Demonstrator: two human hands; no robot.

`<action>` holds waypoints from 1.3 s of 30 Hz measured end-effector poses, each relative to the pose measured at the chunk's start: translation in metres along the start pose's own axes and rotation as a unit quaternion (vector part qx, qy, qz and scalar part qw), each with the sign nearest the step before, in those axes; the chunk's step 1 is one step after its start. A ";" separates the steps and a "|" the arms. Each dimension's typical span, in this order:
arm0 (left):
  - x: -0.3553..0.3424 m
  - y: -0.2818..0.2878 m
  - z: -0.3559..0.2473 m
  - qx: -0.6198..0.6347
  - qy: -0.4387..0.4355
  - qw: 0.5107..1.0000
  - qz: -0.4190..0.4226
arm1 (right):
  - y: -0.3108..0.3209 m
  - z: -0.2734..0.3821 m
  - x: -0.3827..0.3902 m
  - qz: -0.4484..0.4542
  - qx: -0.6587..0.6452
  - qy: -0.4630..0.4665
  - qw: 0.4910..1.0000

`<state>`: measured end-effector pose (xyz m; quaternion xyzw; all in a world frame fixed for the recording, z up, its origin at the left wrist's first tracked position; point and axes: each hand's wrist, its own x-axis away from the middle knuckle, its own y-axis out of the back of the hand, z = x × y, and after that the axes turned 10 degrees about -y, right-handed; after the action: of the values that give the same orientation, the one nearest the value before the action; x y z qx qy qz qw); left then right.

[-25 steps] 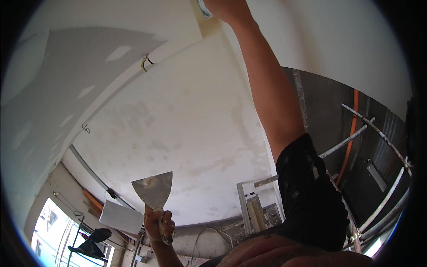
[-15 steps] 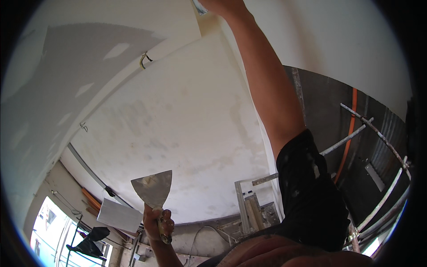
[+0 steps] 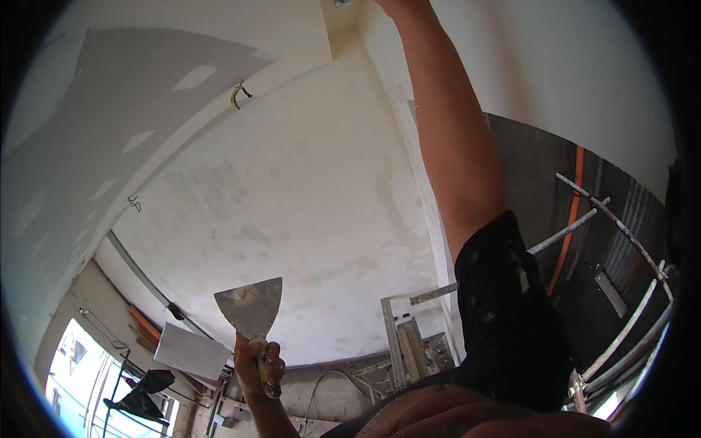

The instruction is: The person applies plaster to a ceiling using a trowel and a hawk. They repeatedly scoop plaster from the hawk and spread it onto the ceiling surface, smoothing the material with the trowel. The person works on a scaffold in a room under construction.

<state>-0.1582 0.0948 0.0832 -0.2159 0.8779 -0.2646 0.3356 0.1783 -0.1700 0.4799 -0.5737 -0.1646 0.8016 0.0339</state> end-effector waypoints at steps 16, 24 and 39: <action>0.002 0.005 -0.002 -0.001 0.005 1.000 -0.003 | -0.002 -0.007 0.004 0.019 0.022 0.033 0.999; 0.001 0.002 -0.001 0.016 0.002 1.000 0.003 | -0.036 -0.043 -0.012 -0.085 0.069 0.073 0.991; -0.001 0.010 -0.001 0.043 0.019 0.999 0.022 | 0.022 0.056 0.026 -0.023 -0.182 0.104 0.977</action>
<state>-0.1604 0.1038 0.0785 -0.1766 0.8765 -0.2989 0.3334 0.1205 -0.1972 0.4653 -0.6469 -0.3162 0.6930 -0.0358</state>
